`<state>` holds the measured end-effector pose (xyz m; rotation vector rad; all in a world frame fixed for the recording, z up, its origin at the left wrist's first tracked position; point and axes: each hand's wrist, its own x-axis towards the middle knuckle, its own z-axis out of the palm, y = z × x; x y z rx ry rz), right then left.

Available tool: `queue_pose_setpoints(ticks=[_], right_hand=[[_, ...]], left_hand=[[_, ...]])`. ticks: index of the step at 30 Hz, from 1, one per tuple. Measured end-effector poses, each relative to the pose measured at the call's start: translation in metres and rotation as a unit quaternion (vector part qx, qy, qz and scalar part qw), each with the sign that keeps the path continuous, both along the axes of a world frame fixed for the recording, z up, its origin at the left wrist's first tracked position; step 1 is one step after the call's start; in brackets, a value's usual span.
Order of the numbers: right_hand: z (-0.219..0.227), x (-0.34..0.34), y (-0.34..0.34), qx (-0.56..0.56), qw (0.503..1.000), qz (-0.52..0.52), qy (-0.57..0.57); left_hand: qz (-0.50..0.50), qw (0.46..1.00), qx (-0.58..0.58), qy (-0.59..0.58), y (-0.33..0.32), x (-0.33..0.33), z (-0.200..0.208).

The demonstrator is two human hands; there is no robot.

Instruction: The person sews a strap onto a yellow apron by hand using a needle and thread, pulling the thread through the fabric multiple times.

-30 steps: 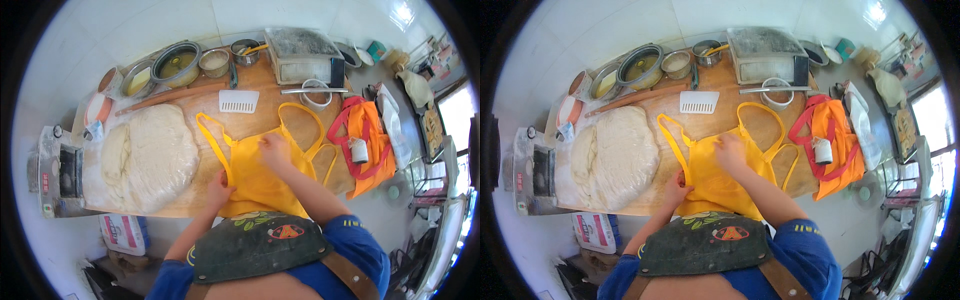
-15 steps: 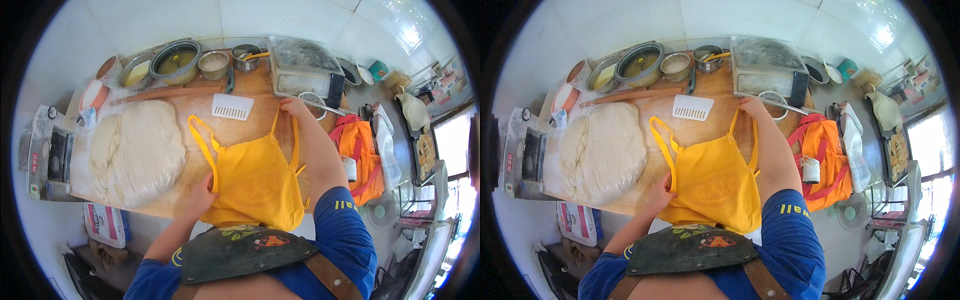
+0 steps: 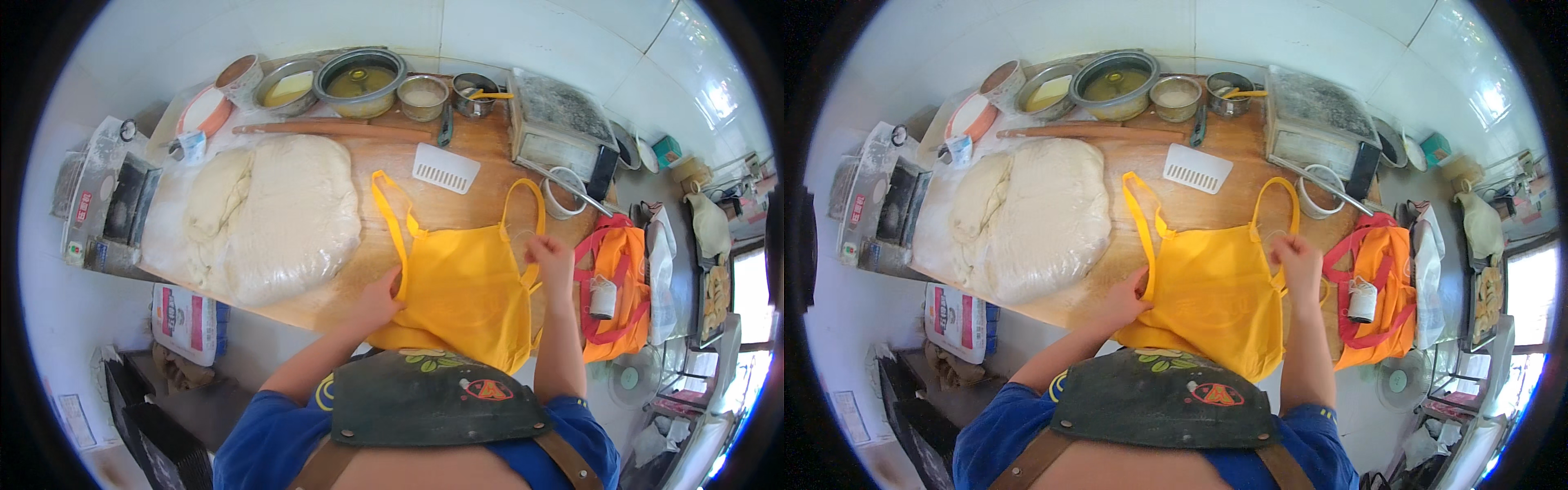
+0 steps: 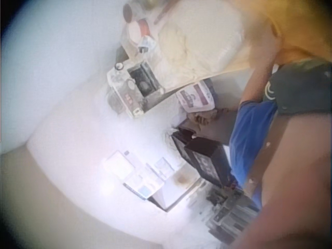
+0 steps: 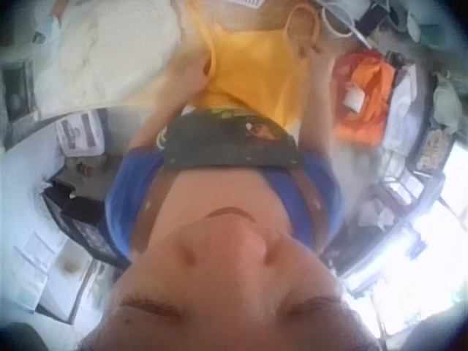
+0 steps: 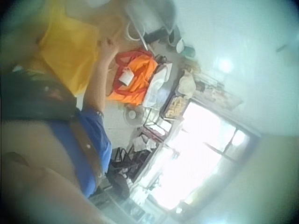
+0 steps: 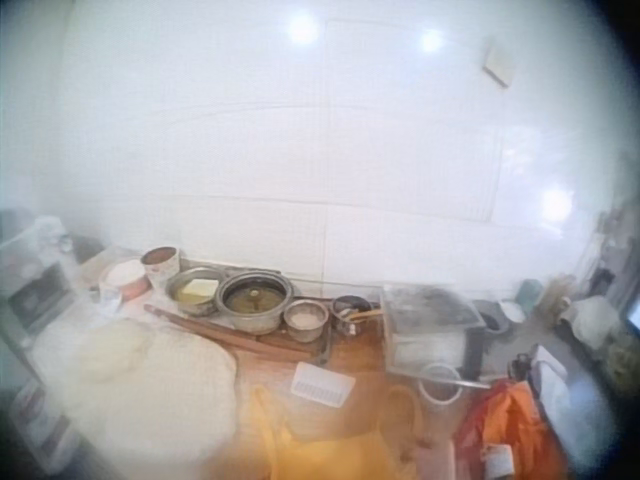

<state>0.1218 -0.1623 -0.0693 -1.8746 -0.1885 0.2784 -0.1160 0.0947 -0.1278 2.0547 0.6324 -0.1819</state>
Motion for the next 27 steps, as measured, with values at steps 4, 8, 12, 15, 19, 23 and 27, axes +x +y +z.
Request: queue_pose_setpoints(ticks=[4, 8, 12, 15, 19, 23, 27], right_hand=[[-0.020, -0.090, 0.010, 0.073, 0.987, 0.082, 0.115], [-0.030, -0.135, 0.026, 0.055, 0.973, 0.170, 0.147], [-0.016, -0.146, 0.036, 0.084, 0.945, 0.230, 0.218], [-0.003, -0.145, 0.052, 0.134, 0.938, 0.199, 0.250], [-0.012, -0.138, 0.065, 0.087, 0.951, 0.203, 0.219], [-0.024, -0.143, 0.079, 0.008, 0.955, 0.223, 0.198], [-0.067, -0.167, 0.092, 0.125, 0.958, 0.134, 0.220]], left_hand=[[0.022, 0.998, -0.048, -0.021, 0.002, -0.007, -0.023], [0.035, 0.998, -0.014, -0.051, 0.002, -0.007, -0.044], [0.045, 0.994, -0.074, -0.063, 0.008, -0.010, -0.055], [0.062, 0.988, -0.125, -0.066, 0.007, -0.008, -0.041], [0.083, 0.964, -0.240, -0.076, 0.013, -0.007, -0.036], [0.106, 0.949, -0.297, -0.032, 0.023, -0.005, -0.049], [0.201, 0.886, -0.417, -0.039, 0.018, 0.001, -0.045]])
